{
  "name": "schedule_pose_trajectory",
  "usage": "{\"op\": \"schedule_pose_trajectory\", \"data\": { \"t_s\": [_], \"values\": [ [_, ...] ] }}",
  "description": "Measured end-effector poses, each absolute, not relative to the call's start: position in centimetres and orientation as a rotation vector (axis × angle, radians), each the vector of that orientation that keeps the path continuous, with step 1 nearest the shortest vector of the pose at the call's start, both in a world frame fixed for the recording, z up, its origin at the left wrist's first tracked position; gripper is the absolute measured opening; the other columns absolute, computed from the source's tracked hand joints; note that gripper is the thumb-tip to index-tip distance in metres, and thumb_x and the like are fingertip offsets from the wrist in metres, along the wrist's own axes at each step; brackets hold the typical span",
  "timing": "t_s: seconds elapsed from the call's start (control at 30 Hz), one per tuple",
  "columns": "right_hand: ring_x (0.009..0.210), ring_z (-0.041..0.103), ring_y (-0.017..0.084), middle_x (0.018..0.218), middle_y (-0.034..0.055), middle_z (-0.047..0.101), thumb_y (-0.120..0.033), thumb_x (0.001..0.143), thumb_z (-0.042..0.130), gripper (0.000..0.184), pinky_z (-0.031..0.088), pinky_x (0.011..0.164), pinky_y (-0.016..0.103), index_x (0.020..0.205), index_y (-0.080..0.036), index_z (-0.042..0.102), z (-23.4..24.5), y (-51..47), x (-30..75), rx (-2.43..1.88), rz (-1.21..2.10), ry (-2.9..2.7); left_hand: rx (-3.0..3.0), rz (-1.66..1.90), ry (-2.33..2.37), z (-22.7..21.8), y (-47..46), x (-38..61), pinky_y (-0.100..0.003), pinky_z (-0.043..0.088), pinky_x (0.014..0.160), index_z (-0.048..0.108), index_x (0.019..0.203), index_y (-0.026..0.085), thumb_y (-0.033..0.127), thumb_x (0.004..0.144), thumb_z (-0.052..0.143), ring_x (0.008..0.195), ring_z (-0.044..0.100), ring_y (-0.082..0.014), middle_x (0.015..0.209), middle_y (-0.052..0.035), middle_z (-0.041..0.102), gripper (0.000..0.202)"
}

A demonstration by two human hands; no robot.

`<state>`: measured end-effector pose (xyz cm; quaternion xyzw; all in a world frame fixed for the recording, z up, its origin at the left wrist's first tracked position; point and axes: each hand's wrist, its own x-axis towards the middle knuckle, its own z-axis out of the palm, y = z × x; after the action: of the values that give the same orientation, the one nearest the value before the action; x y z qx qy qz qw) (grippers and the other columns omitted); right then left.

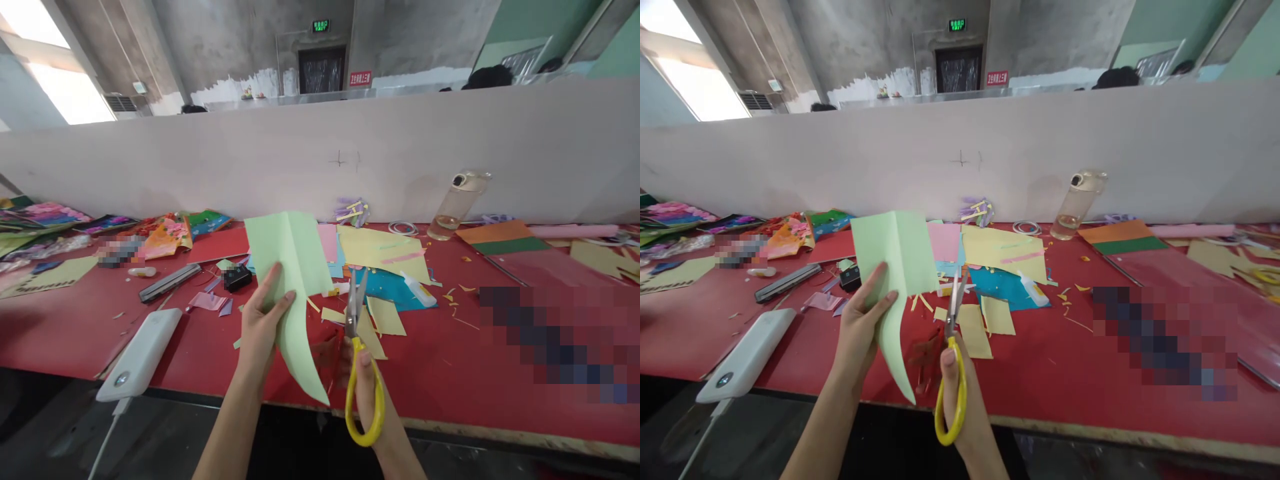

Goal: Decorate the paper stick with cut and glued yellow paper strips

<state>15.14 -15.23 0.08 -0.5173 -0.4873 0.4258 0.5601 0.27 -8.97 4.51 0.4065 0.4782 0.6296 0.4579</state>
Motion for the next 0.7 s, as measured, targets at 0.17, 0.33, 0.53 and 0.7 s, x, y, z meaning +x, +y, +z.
{"op": "schedule_pose_trajectory", "data": {
  "t_s": [0.17,0.33,0.53,0.7],
  "values": [
    [0.059,0.063,0.020,0.075,0.0051,0.065,-0.075,0.078,0.045,0.062,0.049,0.047,0.026,0.103,-0.021,0.060,1.4,-16.8,13.9,-1.127,1.340,-1.205,1.193,1.640,1.187,5.9,-8.0,-0.4,-0.033,0.047,0.103,0.054,0.131,0.030,0.031,0.079,0.070,0.133,0.044,-0.0258,0.146,-0.0001,0.045,0.055],
    [0.052,0.058,0.016,0.062,0.0008,0.060,-0.076,0.071,0.054,0.060,0.047,0.049,0.024,0.092,-0.020,0.060,1.8,-17.0,13.3,-1.119,1.306,-1.287,1.303,1.544,1.280,7.2,-8.5,-0.6,-0.033,0.046,0.102,0.057,0.129,0.032,0.032,0.078,0.070,0.130,0.047,-0.0254,0.141,0.0010,0.051,0.053],
    [0.048,0.058,0.016,0.063,0.0016,0.059,-0.086,0.065,0.044,0.071,0.043,0.045,0.024,0.091,-0.021,0.056,2.4,-16.4,13.5,-1.121,1.403,-1.306,1.444,1.412,1.421,7.6,-9.6,-0.4,-0.037,0.040,0.107,0.058,0.127,0.035,0.031,0.079,0.069,0.129,0.047,-0.0256,0.135,0.0016,0.056,0.050],
    [0.048,0.059,0.019,0.058,0.0016,0.062,-0.083,0.069,0.046,0.065,0.045,0.047,0.026,0.090,-0.023,0.058,3.3,-16.5,14.1,-1.208,1.318,-1.301,1.546,1.339,1.376,7.7,-10.0,-0.5,-0.036,0.041,0.105,0.057,0.128,0.034,0.031,0.079,0.069,0.131,0.045,-0.0265,0.138,0.0013,0.054,0.051]
  ]
}}
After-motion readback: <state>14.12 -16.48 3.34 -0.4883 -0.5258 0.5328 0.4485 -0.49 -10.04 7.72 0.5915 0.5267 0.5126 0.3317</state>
